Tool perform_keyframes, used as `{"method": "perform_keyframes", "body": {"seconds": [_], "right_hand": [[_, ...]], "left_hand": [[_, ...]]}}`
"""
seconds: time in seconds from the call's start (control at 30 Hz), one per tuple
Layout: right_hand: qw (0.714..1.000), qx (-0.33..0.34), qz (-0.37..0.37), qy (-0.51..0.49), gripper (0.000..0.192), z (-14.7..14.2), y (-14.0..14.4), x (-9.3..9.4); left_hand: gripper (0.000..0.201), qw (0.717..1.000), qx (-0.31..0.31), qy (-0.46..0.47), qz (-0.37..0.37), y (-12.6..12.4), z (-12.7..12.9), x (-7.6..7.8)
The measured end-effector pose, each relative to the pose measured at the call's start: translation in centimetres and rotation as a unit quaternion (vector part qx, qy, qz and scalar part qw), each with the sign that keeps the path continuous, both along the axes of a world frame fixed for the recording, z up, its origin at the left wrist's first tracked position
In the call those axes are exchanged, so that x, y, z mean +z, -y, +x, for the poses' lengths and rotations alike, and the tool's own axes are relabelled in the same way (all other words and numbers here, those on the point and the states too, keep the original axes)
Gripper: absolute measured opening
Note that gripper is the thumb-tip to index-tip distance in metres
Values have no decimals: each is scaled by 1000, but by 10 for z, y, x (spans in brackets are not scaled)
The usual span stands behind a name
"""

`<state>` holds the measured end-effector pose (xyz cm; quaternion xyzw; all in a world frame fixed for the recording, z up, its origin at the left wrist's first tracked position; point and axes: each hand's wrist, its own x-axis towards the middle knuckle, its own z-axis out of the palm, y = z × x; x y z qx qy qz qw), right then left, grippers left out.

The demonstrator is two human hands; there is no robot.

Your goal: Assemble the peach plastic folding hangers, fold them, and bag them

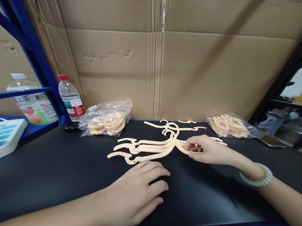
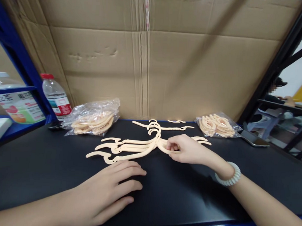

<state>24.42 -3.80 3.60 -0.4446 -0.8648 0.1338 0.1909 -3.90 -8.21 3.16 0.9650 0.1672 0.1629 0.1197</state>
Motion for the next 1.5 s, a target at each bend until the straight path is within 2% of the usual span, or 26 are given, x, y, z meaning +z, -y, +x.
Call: {"method": "perform_keyframes", "body": {"seconds": [0.27,0.5,0.63,0.8,1.5], "right_hand": [[997,8,23,75,13,12,-3,1],[995,-12,19,96,13,10,-7,-2],[994,-40,26,99,12,9,-9,-1],[995,-41,15,89,10,9,-9,-1],[993,-77,45,76,9,8,-14,-6]], "left_hand": [[31,999,36,-35,-3,-3,-1,-5],[31,993,84,-78,28,-4,1,-5],[31,990,102,-83,42,-4,1,-4],[30,987,133,-84,43,-5,1,-7],[34,987,145,-70,19,-12,-3,-14]]}}
